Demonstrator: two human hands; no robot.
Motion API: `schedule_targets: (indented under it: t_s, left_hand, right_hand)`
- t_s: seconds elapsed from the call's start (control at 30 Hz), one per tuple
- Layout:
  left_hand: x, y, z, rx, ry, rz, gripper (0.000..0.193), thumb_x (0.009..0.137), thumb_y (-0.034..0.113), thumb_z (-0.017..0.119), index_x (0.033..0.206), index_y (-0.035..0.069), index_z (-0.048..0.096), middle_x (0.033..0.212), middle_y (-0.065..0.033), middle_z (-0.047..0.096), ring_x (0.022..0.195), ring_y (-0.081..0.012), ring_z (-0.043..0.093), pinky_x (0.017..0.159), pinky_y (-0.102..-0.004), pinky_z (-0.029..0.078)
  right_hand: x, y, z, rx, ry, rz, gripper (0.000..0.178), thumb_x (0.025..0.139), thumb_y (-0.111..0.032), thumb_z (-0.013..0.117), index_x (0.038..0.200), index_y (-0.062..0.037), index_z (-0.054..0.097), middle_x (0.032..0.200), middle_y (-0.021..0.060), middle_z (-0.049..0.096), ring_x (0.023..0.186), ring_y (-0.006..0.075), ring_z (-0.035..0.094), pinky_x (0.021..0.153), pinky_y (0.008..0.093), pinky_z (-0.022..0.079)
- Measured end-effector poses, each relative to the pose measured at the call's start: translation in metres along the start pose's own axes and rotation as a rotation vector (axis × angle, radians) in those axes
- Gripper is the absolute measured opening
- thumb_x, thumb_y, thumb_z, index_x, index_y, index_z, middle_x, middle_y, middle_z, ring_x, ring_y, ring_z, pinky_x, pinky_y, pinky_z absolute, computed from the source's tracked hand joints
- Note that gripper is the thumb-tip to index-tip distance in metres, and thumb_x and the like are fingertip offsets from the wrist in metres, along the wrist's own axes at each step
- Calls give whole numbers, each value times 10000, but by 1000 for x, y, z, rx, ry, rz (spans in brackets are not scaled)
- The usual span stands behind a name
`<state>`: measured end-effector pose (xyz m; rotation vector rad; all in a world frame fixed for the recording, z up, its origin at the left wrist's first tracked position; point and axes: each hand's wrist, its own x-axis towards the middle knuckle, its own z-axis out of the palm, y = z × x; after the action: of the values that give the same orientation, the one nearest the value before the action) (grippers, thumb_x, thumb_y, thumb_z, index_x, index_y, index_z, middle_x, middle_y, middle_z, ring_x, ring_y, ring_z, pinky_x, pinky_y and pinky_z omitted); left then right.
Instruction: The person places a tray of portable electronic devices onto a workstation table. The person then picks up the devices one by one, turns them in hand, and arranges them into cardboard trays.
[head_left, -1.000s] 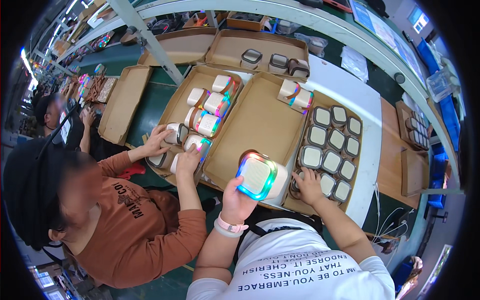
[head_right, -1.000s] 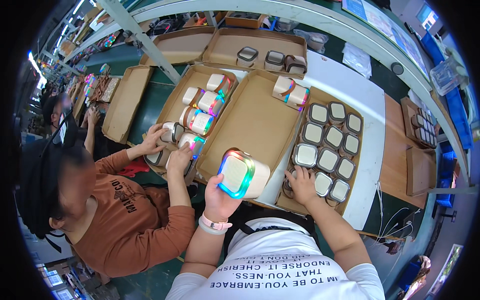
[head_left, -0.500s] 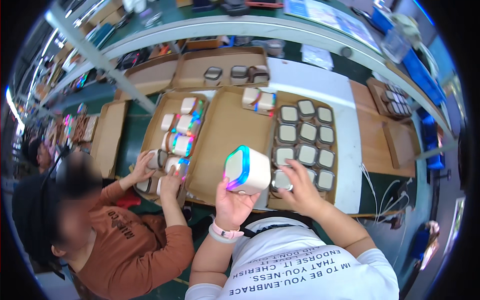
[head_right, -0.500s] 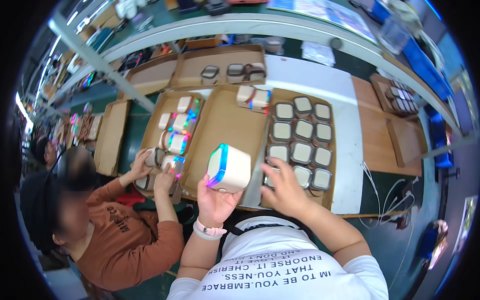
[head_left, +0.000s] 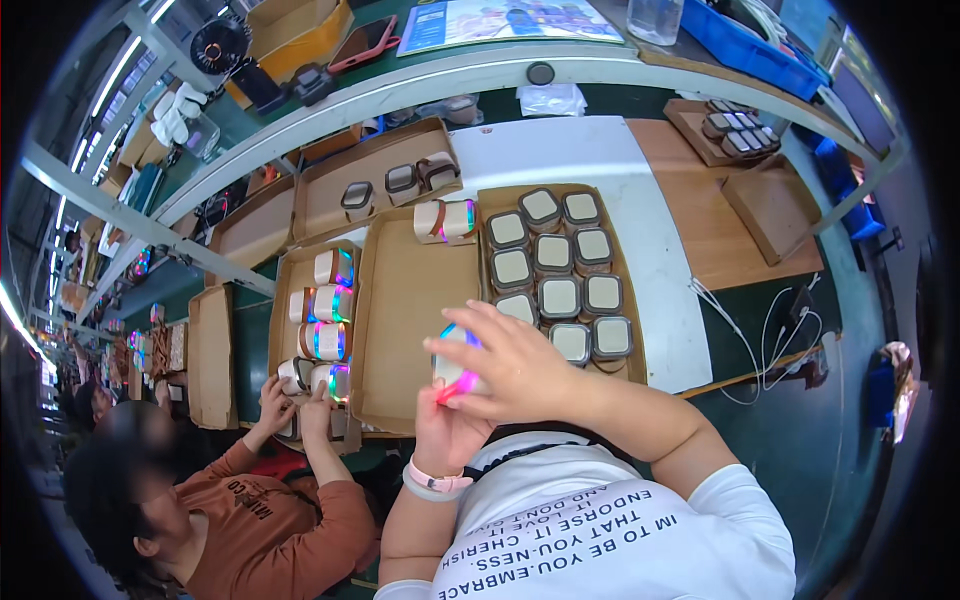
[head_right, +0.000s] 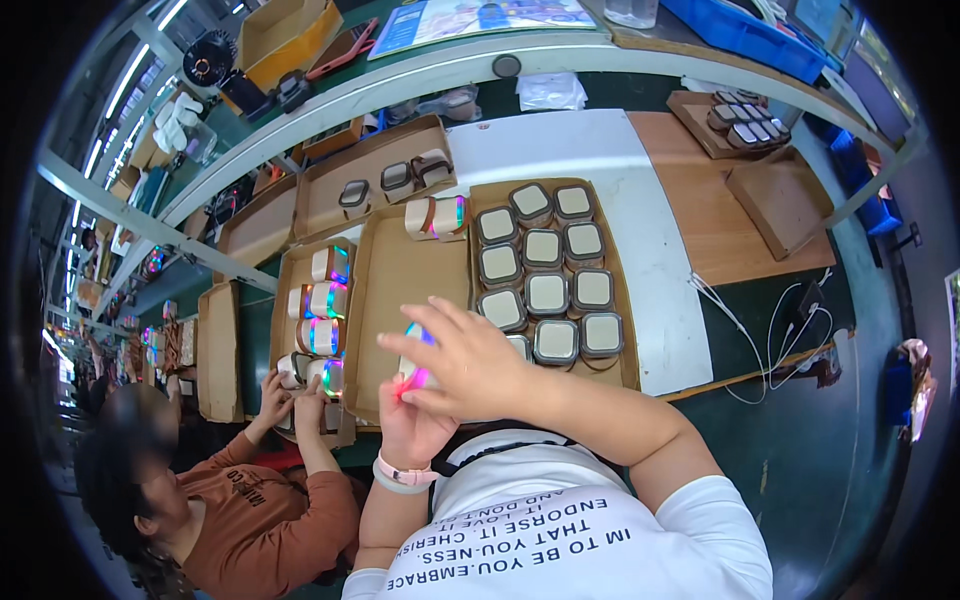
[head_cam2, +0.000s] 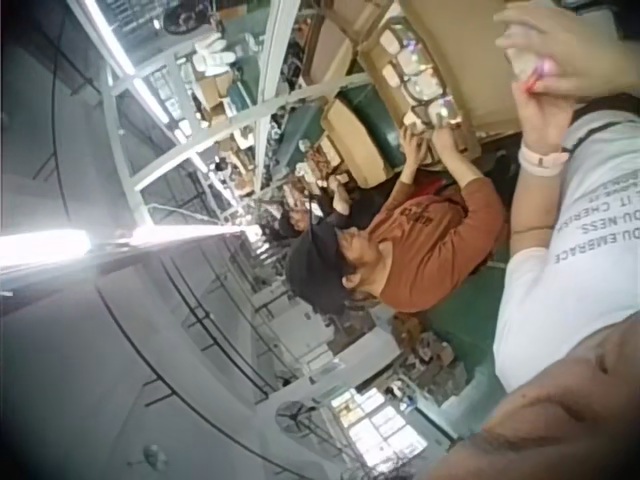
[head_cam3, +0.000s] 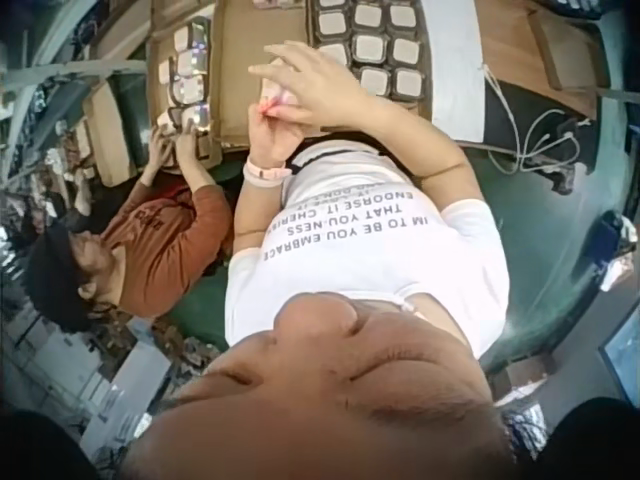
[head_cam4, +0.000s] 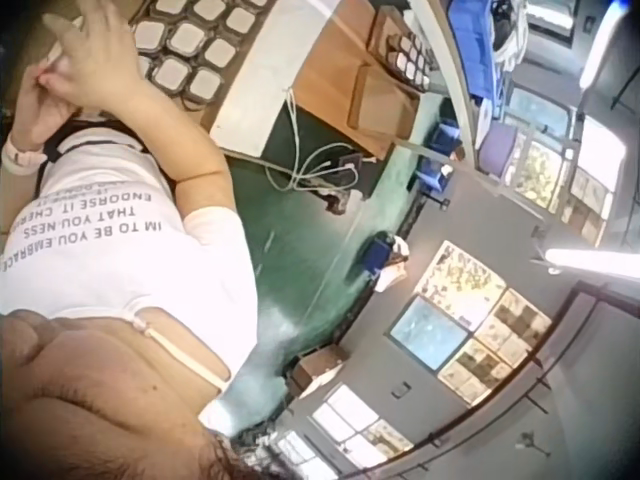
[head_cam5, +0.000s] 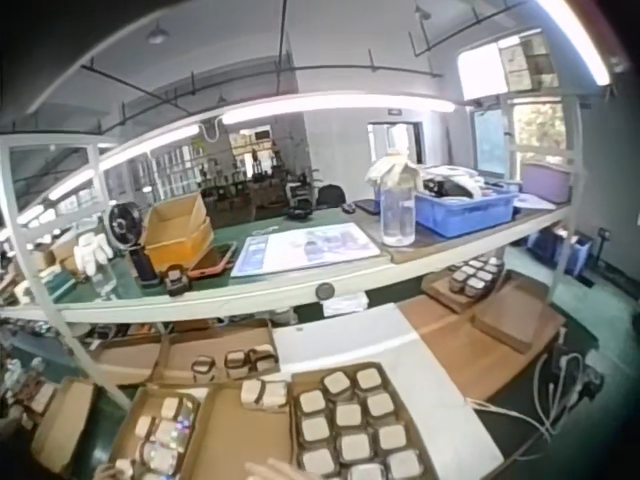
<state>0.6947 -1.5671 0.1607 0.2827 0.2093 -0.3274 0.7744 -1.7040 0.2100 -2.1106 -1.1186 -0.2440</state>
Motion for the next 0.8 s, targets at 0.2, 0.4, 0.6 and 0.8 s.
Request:
schedule_targets:
  t_s: [0.2,0.4,0.6,0.8]
  left_hand:
    - [-5,-6,1,281,53,29,591,844,364,491,1336,82,326,1273,-115,469,1147,-278,495,956,-460,413]
    - [-5,-4,27,1105,265,735,782,714,18,676,1345,-10,215,1261,-167,401,1127,-222,461,940,-365,407]
    - [-20,-22,9,1923,540,1002,1020,630,149,793,1374,-49,123,1323,-245,335,1207,-350,394,992,-434,332]
    - [-35,-4,-6,1419,228,935,820,760,192,680,1371,-18,175,1347,-197,278,1198,-307,399,1015,-417,308]
  right_hand:
    - [1,34,-5,795,-194,253,462,832,-284,603,1224,-67,490,1238,140,463,1118,247,499,930,344,408]
    - [-26,24,28,671,-91,335,721,863,-172,555,1407,-62,95,1345,204,289,1239,275,347,994,344,345]
    - [-36,2,55,874,-117,414,1031,775,-253,673,1416,-111,-122,1389,223,203,1305,317,242,1041,388,257]
    - [-32,7,42,1275,-212,466,958,823,-354,608,1419,-93,-94,1400,190,191,1313,281,209,1056,369,220]
